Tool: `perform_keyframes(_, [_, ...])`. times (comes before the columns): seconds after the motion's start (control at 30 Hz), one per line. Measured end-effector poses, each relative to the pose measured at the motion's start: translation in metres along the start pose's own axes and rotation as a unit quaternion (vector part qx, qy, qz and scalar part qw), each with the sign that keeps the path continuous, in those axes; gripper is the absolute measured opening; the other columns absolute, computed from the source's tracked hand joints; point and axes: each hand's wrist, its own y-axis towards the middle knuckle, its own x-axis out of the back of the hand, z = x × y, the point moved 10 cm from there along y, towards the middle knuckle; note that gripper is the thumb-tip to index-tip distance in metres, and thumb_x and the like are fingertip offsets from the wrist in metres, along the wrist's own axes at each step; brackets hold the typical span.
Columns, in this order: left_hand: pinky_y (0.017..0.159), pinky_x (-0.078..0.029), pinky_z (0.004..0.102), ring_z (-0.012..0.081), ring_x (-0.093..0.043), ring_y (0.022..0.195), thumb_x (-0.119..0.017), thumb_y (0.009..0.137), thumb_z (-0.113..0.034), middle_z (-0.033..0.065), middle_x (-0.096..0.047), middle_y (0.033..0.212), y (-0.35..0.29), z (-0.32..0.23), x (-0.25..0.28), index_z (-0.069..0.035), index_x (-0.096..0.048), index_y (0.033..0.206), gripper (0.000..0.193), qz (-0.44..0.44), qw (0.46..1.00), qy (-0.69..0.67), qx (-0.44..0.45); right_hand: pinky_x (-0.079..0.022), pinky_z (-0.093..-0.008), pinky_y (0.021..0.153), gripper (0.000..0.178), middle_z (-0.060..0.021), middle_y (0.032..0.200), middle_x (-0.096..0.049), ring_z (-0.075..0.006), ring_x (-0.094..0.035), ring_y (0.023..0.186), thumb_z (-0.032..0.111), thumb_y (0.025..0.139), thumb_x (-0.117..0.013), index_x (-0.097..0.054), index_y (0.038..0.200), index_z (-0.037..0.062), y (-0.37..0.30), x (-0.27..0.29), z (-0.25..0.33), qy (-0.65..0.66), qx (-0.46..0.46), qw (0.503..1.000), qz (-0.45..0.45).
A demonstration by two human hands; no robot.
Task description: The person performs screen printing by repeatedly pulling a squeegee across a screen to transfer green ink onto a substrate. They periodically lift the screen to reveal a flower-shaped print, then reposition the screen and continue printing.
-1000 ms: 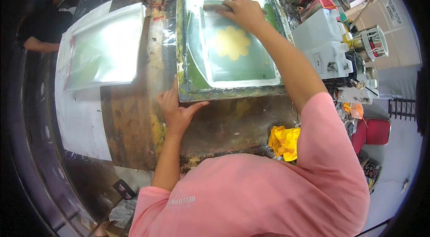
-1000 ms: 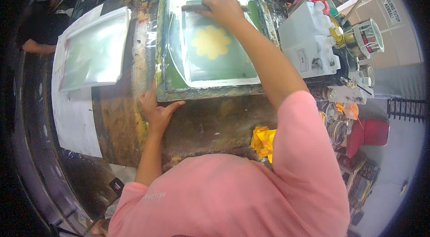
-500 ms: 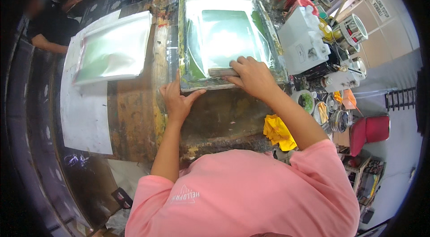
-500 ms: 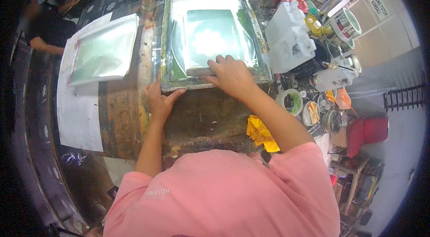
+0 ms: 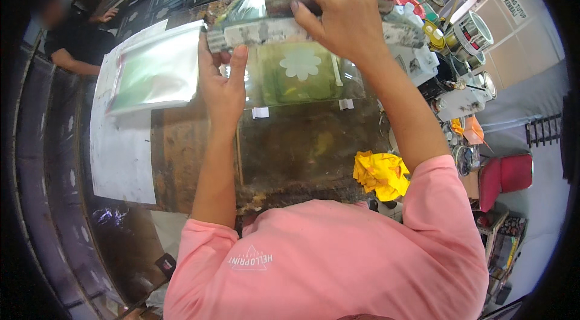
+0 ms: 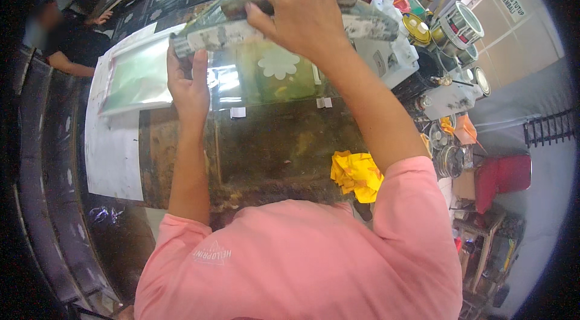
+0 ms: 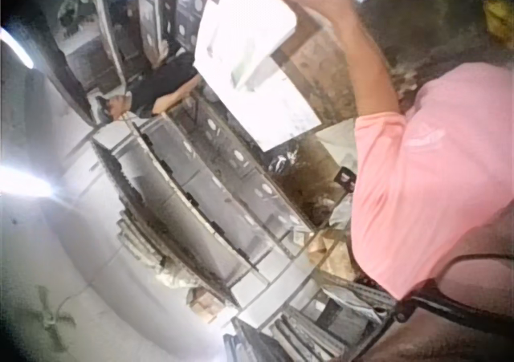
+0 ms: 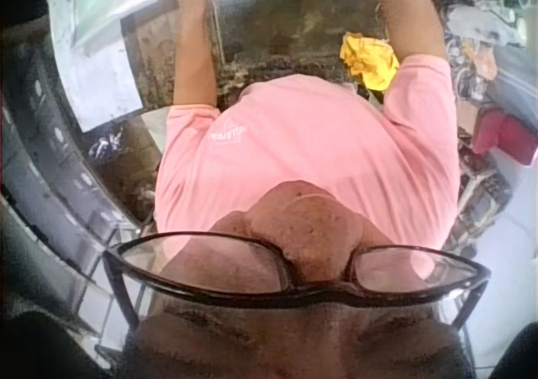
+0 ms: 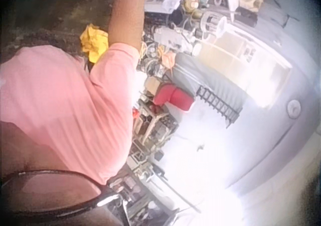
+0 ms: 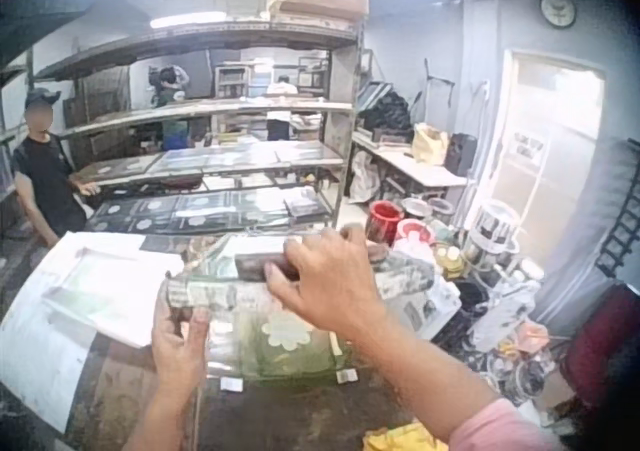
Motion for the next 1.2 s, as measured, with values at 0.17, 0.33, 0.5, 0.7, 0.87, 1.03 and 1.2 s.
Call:
perform_keyframes(0.17, [0.102, -0.044, 0.0435, 0.0296, -0.057, 0.113, -0.072, 0.097, -0.034, 0.0192, -0.058, 0.120, -0.050, 0.035, -0.002, 0.007, -0.038, 0.154, 0.078, 0.068, 0.960, 0.262, -0.072, -0.043, -0.0473, 0.081, 0.044, -0.0132, 0.077, -0.067, -0.0323, -0.066, 0.078, 0.048, 0.091, -0.066, -0.068, 0.087, 0.0045, 0.034, 0.007, -0.008, 0.031, -0.024, 0.999, 0.015])
perform_keyframes(0.33, [0.100, -0.046, 0.0413, 0.0255, -0.060, 0.108, -0.083, 0.088, -0.029, 0.0152, -0.061, 0.116, -0.082, 0.072, 0.008, 0.006, -0.036, 0.155, 0.089, 0.063, 0.977, 0.202, 0.019, -0.044, -0.0479, 0.081, 0.043, -0.0152, 0.074, -0.066, -0.0336, -0.065, 0.075, 0.044, 0.090, -0.066, -0.067, 0.074, 0.0044, 0.044, 0.003, -0.014, 0.064, -0.052, 0.996, 0.045])
perform_keyframes(0.5, [0.093, -0.052, 0.0345, 0.0184, -0.064, 0.101, -0.090, 0.081, -0.023, 0.0097, -0.067, 0.112, -0.011, 0.029, 0.010, 0.004, -0.041, 0.152, 0.090, 0.024, 0.989, -0.086, 0.119, -0.043, -0.0458, 0.081, 0.050, -0.0103, 0.081, -0.067, -0.0296, -0.066, 0.082, 0.051, 0.090, -0.067, -0.069, 0.114, 0.0079, 0.023, -0.001, -0.009, 0.024, -0.033, 0.999, 0.015])
perform_keyframes(0.7, [0.087, -0.056, 0.0321, 0.0204, -0.071, 0.096, -0.097, 0.070, -0.026, 0.0119, -0.074, 0.109, -0.037, 0.052, -0.003, 0.002, -0.062, 0.130, 0.074, 0.110, 0.972, -0.005, 0.207, -0.045, -0.0446, 0.080, 0.053, -0.0104, 0.086, -0.067, -0.0311, -0.064, 0.084, 0.049, 0.093, -0.065, -0.064, 0.125, 0.0064, -0.066, -0.037, 0.021, 0.062, 0.002, 0.990, 0.131])
perform_keyframes(0.87, [0.098, -0.047, 0.0422, 0.0262, -0.064, 0.106, -0.099, 0.058, -0.048, 0.0090, -0.068, 0.111, -0.093, 0.106, 0.009, -0.003, -0.066, 0.130, 0.091, 0.120, 0.949, 0.237, 0.169, -0.050, -0.0470, 0.079, 0.031, -0.0122, 0.091, -0.070, -0.0343, -0.066, 0.088, 0.039, 0.093, -0.069, -0.073, 0.107, 0.0116, -0.134, -0.080, 0.031, 0.225, -0.048, 0.912, 0.340])
perform_keyframes(1.03, [0.103, -0.030, 0.0484, 0.0292, -0.048, 0.115, -0.094, 0.047, -0.067, 0.0063, -0.053, 0.111, -0.105, 0.124, 0.010, -0.007, -0.067, 0.130, 0.106, 0.112, 0.894, 0.429, 0.066, -0.054, -0.0456, 0.076, 0.033, -0.0119, 0.095, -0.070, -0.0342, -0.067, 0.090, 0.036, 0.090, -0.073, -0.073, 0.110, 0.0100, -0.169, -0.102, 0.044, 0.245, -0.080, 0.874, 0.412])
perform_keyframes(1.2, [0.104, -0.027, 0.0486, 0.0274, -0.048, 0.108, -0.090, 0.047, -0.072, 0.0071, -0.054, 0.107, -0.110, 0.126, 0.010, -0.010, -0.063, 0.141, 0.116, 0.148, 0.887, 0.432, 0.074, -0.056, -0.0415, 0.073, 0.043, -0.0065, 0.101, -0.067, -0.0278, -0.064, 0.091, 0.033, 0.083, -0.079, -0.071, 0.118, 0.0095, -0.187, -0.104, 0.055, 0.182, -0.059, 0.915, 0.355])
